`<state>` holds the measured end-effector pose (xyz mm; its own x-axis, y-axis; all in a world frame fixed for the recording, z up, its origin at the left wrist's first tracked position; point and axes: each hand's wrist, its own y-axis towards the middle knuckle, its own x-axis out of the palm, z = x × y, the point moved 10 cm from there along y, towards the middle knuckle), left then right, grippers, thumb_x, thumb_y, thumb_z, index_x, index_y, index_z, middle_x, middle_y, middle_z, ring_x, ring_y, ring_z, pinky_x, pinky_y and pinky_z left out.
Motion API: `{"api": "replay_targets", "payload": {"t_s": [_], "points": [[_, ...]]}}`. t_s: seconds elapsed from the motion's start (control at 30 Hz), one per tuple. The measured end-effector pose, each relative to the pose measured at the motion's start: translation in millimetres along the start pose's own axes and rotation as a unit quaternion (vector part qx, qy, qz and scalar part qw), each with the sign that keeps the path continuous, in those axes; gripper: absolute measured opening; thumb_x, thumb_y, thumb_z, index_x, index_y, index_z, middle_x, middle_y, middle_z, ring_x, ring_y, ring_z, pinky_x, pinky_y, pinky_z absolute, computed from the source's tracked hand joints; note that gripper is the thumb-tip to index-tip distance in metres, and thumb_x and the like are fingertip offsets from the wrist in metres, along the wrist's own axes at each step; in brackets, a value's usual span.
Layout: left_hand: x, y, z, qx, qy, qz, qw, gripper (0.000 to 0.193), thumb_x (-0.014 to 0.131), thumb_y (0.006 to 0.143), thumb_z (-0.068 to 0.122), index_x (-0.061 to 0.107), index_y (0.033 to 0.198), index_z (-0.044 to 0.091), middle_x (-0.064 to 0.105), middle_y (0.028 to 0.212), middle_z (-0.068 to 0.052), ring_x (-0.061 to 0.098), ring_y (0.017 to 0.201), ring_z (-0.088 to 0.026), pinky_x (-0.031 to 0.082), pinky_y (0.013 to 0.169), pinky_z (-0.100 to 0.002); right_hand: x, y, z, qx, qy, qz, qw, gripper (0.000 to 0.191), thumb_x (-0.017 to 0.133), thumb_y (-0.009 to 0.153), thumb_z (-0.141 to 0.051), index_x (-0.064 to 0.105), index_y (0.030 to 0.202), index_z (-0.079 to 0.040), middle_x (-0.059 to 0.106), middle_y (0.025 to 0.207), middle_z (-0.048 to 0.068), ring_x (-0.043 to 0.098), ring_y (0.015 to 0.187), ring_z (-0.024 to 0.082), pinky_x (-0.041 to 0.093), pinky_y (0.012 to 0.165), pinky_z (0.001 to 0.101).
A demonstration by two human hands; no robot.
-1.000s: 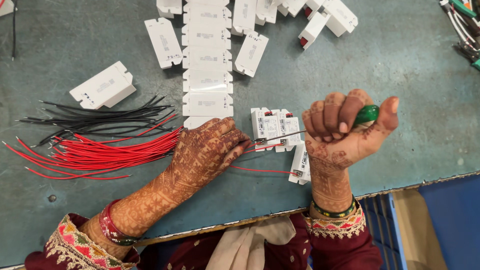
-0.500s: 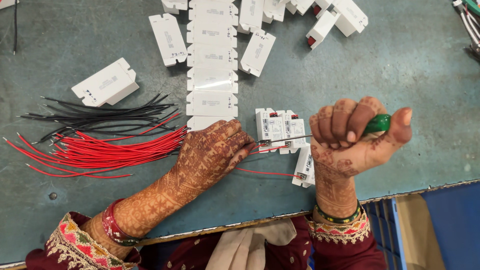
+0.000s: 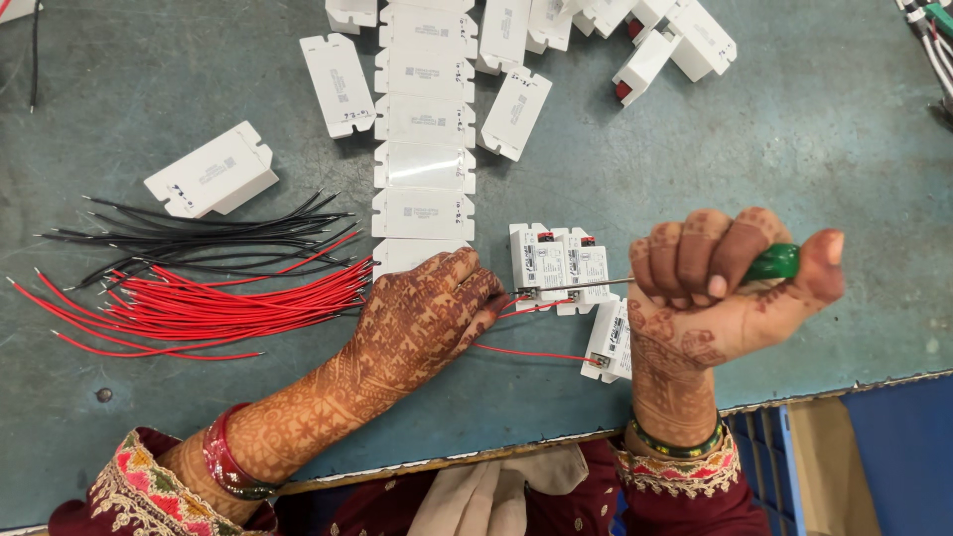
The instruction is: The person uses a screwdriver to attach red and black wires to small white electrical components on a workbench. They repeatedly insert wires into terminals and tighten screws, then move completed units aside and pick up new components to continue the process.
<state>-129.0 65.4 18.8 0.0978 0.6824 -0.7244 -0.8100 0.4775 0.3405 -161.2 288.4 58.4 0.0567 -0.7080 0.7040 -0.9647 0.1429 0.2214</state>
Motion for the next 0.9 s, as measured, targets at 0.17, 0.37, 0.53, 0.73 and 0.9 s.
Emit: {"api": "replay_targets", "payload": {"t_s": [0.17,0.37,0.53,0.73,0.9], "points": [[2,0,-1,-0.006,0.002,-0.009,1.000,0.015,0.074,0.089,0.026,0.069,0.096,0.013,0.058,0.092,-0.006,0.067,0.082,-0.024,0.053,0.057,-0.041,-4,-2,2,0.000,-0.004,0.006,1.000,0.075,0.032,0.105,-0.060,0.031,0.050,-0.009,0.027,0.037,0.002,0.018,0.030,0.010,0.015,0.032,0.0277],[0,0,0,0.000,-0.001,-0.001,1.000,0.015,0.073,0.089,0.025,0.069,0.097,0.013,0.058,0.091,-0.005,0.067,0.082,-0.023,0.053,0.057,-0.042,1,-4,6,0.000,-0.016,-0.009,1.000,0.075,0.034,0.105,-0.060,0.031,0.051,-0.008,0.028,0.038,0.002,0.018,0.031,0.010,0.015,0.033,0.0277],[1,0,0,0.001,0.015,-0.004,1.000,0.015,0.072,0.089,0.026,0.068,0.095,0.012,0.057,0.090,-0.005,0.067,0.081,-0.023,0.053,0.056,-0.041,9,-9,7,-0.012,-0.034,-0.018,0.999,0.073,0.035,0.105,-0.060,0.032,0.054,-0.008,0.028,0.039,0.002,0.018,0.033,0.010,0.016,0.035,0.0276],[3,2,0,-0.003,0.016,-0.002,1.000,0.017,0.073,0.091,0.029,0.068,0.092,0.013,0.057,0.088,-0.005,0.067,0.078,-0.024,0.052,0.055,-0.042,21,-21,15,-0.042,-0.078,-0.054,0.995,0.067,0.039,0.103,-0.061,0.035,0.061,-0.009,0.030,0.043,0.003,0.017,0.038,0.010,0.016,0.037,0.0295],[1,2,2,0.005,0.007,0.011,1.000,0.016,0.073,0.090,0.027,0.067,0.093,0.012,0.056,0.087,-0.006,0.067,0.079,-0.024,0.053,0.058,-0.041,24,-24,20,-0.035,-0.085,-0.068,0.993,0.067,0.042,0.102,-0.063,0.036,0.062,-0.009,0.031,0.044,0.005,0.017,0.040,0.010,0.016,0.038,0.0305]]}}
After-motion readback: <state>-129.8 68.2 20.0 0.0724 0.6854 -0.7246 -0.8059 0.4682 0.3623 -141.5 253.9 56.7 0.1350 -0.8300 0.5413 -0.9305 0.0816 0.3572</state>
